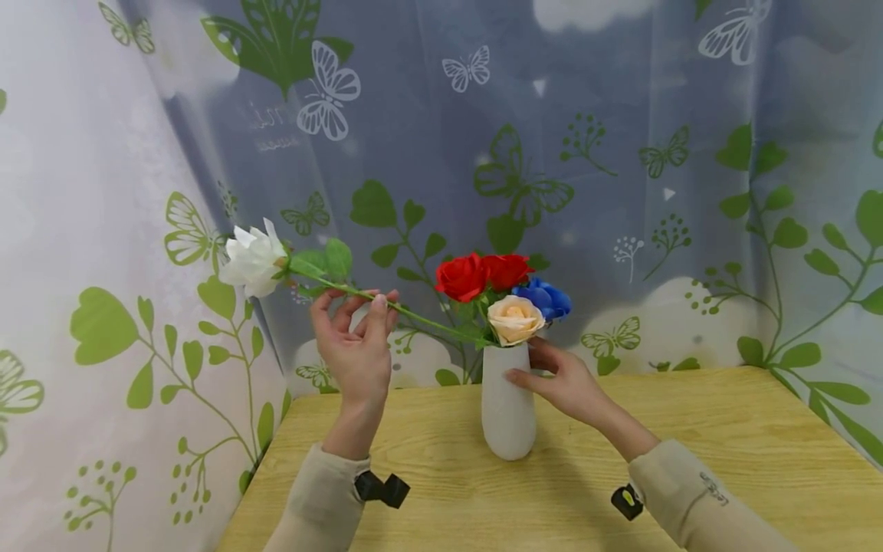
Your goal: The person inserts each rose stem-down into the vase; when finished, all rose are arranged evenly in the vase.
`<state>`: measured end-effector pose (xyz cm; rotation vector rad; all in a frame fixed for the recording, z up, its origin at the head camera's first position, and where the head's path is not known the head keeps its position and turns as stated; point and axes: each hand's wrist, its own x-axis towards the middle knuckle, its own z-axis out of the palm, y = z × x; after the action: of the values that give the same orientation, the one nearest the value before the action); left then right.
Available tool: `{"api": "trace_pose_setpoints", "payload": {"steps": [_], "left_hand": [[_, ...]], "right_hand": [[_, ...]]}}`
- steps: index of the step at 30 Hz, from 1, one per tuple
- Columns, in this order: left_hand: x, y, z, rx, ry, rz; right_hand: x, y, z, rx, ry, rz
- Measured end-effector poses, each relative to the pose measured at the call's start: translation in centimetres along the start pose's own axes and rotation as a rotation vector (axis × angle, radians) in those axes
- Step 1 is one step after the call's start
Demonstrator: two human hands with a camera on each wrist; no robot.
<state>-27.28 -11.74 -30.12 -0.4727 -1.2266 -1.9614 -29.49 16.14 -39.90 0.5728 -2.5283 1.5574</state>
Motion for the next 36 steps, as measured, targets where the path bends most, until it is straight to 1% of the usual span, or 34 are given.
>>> {"api": "trace_pose_setpoints", "payload": {"steps": [3, 6, 9, 14, 18, 23, 26, 29, 31, 36], "left_hand": [[-0.4, -0.3, 0.4, 0.023, -0.038, 0.045], [-0.9, -0.7, 1.2, 0.035, -0.097, 0.092], [-1.3, -1.1, 2.0, 0.053, -0.154, 0.115], [-1.5, -1.3, 2.9, 0.104, -0.229, 0.104], [-1.1, -1.2, 3.3, 0.158, -0.304, 0.098], [-0.4, -1.1, 3.7, 0.264, -0.396, 0.101], [-0.7, -1.6, 3.7, 0.307, -0.441, 0.092], [-1.3, -2.6, 3.8, 0.337, -0.463, 0.094], [-1.8, -3.3, 3.9, 0.357, -0.458, 0.094], [-2.7, -4.6, 4.3, 0.372, -0.454, 0.097]], "right_hand": [[0.0, 0.0, 0.0, -0.001, -0.002, 0.002], [0.0, 0.0, 0.0, 0.005, -0.007, -0.001], [0.0, -0.1, 0.0, 0.011, -0.010, -0.005], [0.0, 0.0, 0.0, 0.008, -0.008, -0.012], [0.1, -0.1, -0.1, -0.005, -0.003, -0.013], [0.3, -0.2, -0.3, -0.014, 0.007, -0.006], [0.2, -0.2, -0.3, -0.010, 0.005, -0.001], [0.2, -0.2, -0.1, -0.005, 0.005, -0.003], [0.1, -0.2, 0.0, -0.006, 0.007, -0.007], [0.1, -0.2, 0.1, -0.002, 0.011, -0.005]]}}
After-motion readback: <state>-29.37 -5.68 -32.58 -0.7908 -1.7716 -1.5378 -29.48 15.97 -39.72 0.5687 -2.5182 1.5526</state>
